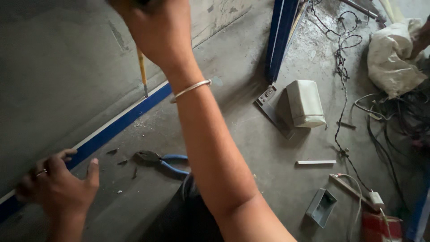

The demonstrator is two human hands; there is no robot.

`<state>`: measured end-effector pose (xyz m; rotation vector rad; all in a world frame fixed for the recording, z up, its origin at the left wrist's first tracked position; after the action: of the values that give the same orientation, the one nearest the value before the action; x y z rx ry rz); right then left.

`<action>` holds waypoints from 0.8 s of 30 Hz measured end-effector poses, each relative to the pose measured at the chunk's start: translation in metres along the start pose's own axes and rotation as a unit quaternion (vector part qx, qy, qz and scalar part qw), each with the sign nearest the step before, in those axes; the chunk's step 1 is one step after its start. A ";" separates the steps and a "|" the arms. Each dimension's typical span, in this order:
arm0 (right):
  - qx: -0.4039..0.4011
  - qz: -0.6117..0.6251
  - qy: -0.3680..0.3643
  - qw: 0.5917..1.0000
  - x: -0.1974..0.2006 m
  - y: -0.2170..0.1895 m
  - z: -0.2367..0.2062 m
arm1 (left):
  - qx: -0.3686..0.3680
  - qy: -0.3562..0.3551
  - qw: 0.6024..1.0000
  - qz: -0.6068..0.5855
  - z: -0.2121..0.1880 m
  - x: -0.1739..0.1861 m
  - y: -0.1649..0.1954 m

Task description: The person sits on the floor and uses a screwdriver to remove screws from a white plastic strip along the bottom edge of a blue-framed screen. They then remove the strip and use pliers to pull out remaining fasteners, leaving the frame edge exposed.

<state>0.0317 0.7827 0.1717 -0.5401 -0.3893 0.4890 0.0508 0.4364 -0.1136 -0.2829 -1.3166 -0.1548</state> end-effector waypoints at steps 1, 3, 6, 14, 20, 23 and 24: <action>0.000 0.018 -0.002 1.000 0.000 0.008 0.000 | -0.004 0.008 1.000 0.028 0.003 0.000 0.005; -0.002 0.053 -0.005 0.999 -0.001 0.021 -0.002 | -0.005 -0.010 1.000 0.003 0.008 0.001 0.014; 0.035 0.011 0.032 0.999 0.000 0.034 -0.006 | 0.009 -0.048 0.996 -0.080 0.013 0.011 0.025; -0.126 0.442 0.050 0.886 -0.002 0.065 0.023 | 0.024 -0.004 0.988 -0.150 0.038 0.056 0.064; -0.149 0.478 -0.027 0.865 0.000 0.039 0.022 | 0.033 0.008 0.981 -0.191 0.054 0.069 0.042; -0.155 0.531 -0.099 0.827 -0.005 0.025 0.025 | 0.037 0.007 0.981 -0.191 0.057 0.074 0.029; -0.158 0.531 -0.101 0.826 -0.008 0.022 0.026 | 0.038 0.003 0.981 -0.190 0.057 0.075 0.025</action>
<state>0.0056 0.8052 0.1781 -1.0269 -0.3455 1.5948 0.0229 0.4810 -0.0310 0.0371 -1.3574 -0.4272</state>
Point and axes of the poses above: each hand's wrist, its own z-axis towards the middle knuckle, its own x-axis out of the back of the hand, y = z × x, the point moved 3 cm from there along z, towards the middle knuckle, and after that the axes turned 1 degree about x, right-handed, at the moved point
